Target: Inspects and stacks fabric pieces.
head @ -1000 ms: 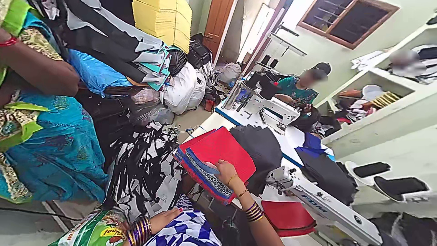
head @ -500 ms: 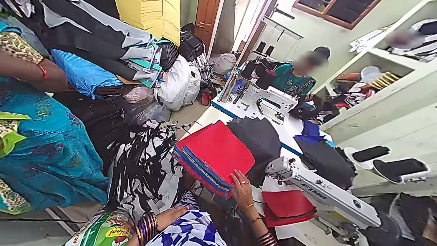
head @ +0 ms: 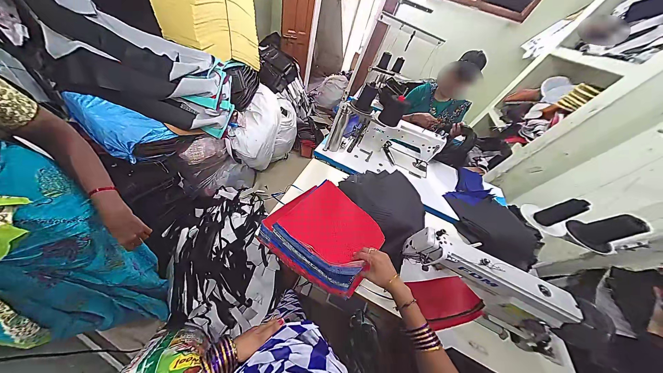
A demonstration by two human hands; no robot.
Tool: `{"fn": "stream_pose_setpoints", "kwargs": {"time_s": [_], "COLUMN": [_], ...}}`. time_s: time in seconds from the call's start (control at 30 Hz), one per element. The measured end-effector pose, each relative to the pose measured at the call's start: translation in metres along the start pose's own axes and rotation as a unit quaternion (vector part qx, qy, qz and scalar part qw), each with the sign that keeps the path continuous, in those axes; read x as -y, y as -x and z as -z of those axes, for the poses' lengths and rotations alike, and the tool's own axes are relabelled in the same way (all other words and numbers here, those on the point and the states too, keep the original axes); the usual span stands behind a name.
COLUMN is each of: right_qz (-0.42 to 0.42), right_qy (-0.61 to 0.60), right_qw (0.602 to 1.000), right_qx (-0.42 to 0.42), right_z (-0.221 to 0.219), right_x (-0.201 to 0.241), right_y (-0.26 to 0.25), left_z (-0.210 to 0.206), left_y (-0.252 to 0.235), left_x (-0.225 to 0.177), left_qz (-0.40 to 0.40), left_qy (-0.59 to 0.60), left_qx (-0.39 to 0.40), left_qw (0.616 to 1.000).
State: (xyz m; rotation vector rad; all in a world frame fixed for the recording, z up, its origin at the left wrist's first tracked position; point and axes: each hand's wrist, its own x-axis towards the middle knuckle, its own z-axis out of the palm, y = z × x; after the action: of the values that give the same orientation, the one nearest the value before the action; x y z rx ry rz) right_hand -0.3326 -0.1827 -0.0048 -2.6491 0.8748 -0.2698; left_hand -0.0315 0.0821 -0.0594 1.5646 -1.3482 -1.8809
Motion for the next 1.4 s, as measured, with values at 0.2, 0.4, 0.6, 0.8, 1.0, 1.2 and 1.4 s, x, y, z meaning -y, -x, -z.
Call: {"fn": "stream_pose_setpoints", "kwargs": {"time_s": [0.2, 0.4, 0.6, 0.8, 1.0, 1.2, 1.4], "right_qz": [-0.095, -0.147, -0.192, -0.162, -0.168, -0.177, -0.193], "right_qy": [-0.009, -0.086, -0.327, -0.391, -0.415, -0.414, -0.426], "right_qw": [0.980, 0.965, 0.923, 0.906, 0.894, 0.892, 0.884], "right_qx": [0.177, 0.201, 0.067, 0.003, 0.017, 0.021, 0.008], "right_z": [0.033, 0.035, 0.015, 0.006, 0.010, 0.012, 0.014], "right_x": [0.000, -0.015, -0.034, -0.036, -0.040, -0.038, -0.034], "right_y": [-0.034, -0.041, -0.021, -0.012, -0.012, -0.015, -0.016], "left_z": [-0.001, -0.004, -0.008, -0.004, -0.002, 0.002, 0.004], "left_y": [0.002, 0.010, 0.010, 0.008, 0.003, 0.002, 0.003], "left_x": [0.005, 0.006, 0.002, -0.003, -0.001, 0.004, 0.008], "left_qz": [-0.013, -0.001, 0.005, 0.024, 0.018, 0.016, 0.006], "left_qy": [0.006, 0.024, 0.039, 0.039, 0.027, 0.038, 0.051], "left_qx": [-0.004, -0.018, -0.034, -0.027, -0.015, -0.018, -0.017], "left_qw": [1.000, 1.000, 0.999, 0.999, 0.999, 0.999, 0.999]}}
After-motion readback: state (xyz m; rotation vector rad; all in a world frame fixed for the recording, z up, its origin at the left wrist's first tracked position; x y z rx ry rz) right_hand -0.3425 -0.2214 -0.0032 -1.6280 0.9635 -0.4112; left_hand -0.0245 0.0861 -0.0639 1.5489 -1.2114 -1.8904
